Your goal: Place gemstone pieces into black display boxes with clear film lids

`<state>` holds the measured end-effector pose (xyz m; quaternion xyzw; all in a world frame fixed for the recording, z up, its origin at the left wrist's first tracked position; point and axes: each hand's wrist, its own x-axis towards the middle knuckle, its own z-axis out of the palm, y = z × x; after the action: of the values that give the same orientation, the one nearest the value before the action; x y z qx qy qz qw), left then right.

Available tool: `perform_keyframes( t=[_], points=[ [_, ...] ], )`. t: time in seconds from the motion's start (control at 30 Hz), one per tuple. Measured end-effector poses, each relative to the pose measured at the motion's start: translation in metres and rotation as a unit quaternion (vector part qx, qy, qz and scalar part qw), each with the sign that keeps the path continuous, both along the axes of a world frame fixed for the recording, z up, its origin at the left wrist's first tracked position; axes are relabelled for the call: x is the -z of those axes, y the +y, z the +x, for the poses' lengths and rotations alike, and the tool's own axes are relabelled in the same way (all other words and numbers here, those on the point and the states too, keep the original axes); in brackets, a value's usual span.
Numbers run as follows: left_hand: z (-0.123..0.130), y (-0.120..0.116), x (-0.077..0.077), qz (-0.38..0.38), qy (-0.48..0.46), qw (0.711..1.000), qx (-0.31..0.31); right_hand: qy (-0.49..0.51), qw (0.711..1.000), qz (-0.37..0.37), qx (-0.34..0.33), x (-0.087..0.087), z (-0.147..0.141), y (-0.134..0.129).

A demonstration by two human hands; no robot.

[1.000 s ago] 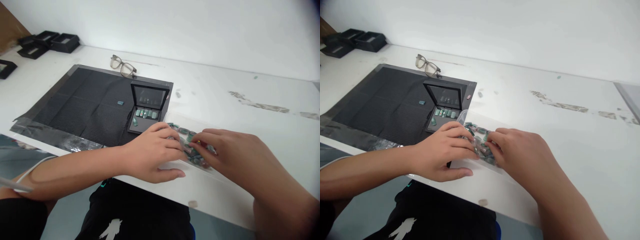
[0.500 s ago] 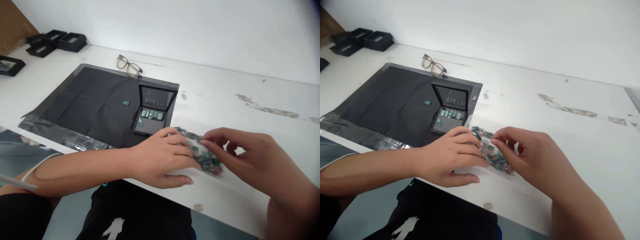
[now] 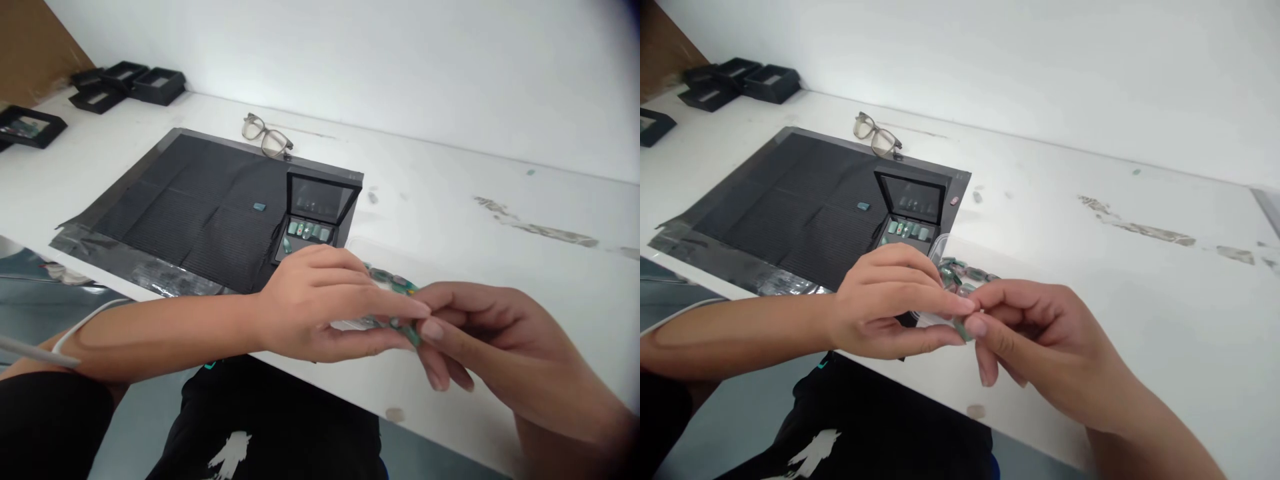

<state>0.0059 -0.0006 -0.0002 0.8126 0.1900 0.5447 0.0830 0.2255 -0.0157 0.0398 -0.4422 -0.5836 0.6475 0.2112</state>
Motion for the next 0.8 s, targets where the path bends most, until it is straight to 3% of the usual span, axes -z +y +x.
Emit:
perform_keyframes(
  t=[0.1,0.23,0.37,0.63,0.8],
  points=[
    [-0.001,0.001,0.002,0.012,0.012,1.0,-0.019,-0.008,0.999,0.006,0.048,-0.004,-0.006,-0.001],
    [-0.003,0.005,0.002,0.063,0.036,0.996,-0.049,-0.003,0.999,-0.002,0.033,-0.006,-0.011,-0.005],
    [-0.003,0.009,-0.002,0.11,0.036,0.993,-0.03,0.024,1.0,-0.006,0.018,-0.005,-0.01,-0.007],
    [-0.005,0.008,-0.009,0.056,0.014,0.998,0.013,-0.014,0.988,0.152,0.03,-0.003,-0.005,-0.004],
    [-0.004,0.006,-0.01,-0.005,-0.069,0.997,0.038,-0.058,0.958,0.262,0.105,0.002,-0.001,-0.005]
  ],
)
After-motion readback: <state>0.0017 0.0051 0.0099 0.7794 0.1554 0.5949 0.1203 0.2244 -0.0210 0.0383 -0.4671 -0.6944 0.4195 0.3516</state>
